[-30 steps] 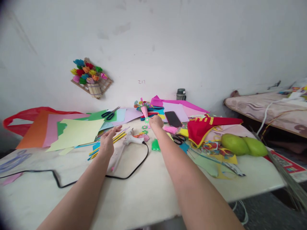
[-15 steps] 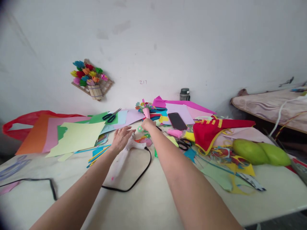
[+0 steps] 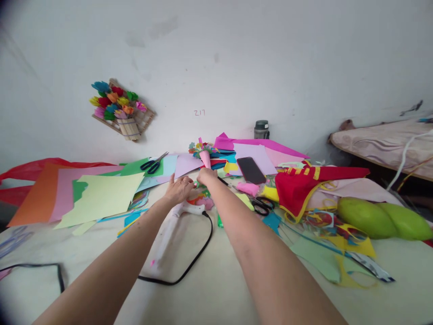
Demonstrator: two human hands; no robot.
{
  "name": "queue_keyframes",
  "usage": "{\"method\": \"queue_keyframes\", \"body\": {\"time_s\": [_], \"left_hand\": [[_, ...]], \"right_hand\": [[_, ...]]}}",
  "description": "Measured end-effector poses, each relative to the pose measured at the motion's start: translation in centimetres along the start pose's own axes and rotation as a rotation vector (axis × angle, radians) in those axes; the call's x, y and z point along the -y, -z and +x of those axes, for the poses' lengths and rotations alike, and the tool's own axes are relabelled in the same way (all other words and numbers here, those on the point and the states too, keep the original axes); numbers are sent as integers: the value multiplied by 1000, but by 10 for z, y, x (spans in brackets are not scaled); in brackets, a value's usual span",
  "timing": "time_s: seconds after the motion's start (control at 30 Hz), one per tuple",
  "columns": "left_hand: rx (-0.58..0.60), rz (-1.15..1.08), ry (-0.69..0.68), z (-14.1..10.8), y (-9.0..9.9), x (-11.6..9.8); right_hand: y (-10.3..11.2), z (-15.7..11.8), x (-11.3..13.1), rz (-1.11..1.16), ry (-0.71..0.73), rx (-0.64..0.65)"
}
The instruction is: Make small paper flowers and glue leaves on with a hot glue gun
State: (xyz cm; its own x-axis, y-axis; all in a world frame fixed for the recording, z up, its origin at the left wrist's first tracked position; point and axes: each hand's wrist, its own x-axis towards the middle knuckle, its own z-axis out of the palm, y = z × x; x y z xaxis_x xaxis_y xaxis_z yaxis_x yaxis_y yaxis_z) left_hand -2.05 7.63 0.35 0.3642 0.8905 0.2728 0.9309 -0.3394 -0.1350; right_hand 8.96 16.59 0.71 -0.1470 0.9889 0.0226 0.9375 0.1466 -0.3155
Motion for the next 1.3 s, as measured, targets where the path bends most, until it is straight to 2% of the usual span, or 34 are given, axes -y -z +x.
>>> {"method": "queue_keyframes", "body": {"time_s": [0.2,0.33,0.5,0.63,0.7,0.9,1.03,1.3], "left_hand": [[16,-28,-1,7,-4,2],[62,22,-8,9,0,0],[137,67,-1,11,9,-7],[174,51,2,14,8,-4],[168,27,-20,17,5,0],[116,-71,28,20,-4,7],[96,-124,40,19,-5,6],[79,-158,40,19,-1,5]], "right_hand": [[0,0,-1,-10,16,-20],[7,-2,-4,-11,11,-58],[22,-15,-10,38,-29,-194],[31,-26,-15,115,3,-272],[33,-29,-18,145,16,-290],[32,-34,-21,215,30,-312],[29,-36,-23,276,18,-239],[30,-36,-25,389,37,-314]]}}
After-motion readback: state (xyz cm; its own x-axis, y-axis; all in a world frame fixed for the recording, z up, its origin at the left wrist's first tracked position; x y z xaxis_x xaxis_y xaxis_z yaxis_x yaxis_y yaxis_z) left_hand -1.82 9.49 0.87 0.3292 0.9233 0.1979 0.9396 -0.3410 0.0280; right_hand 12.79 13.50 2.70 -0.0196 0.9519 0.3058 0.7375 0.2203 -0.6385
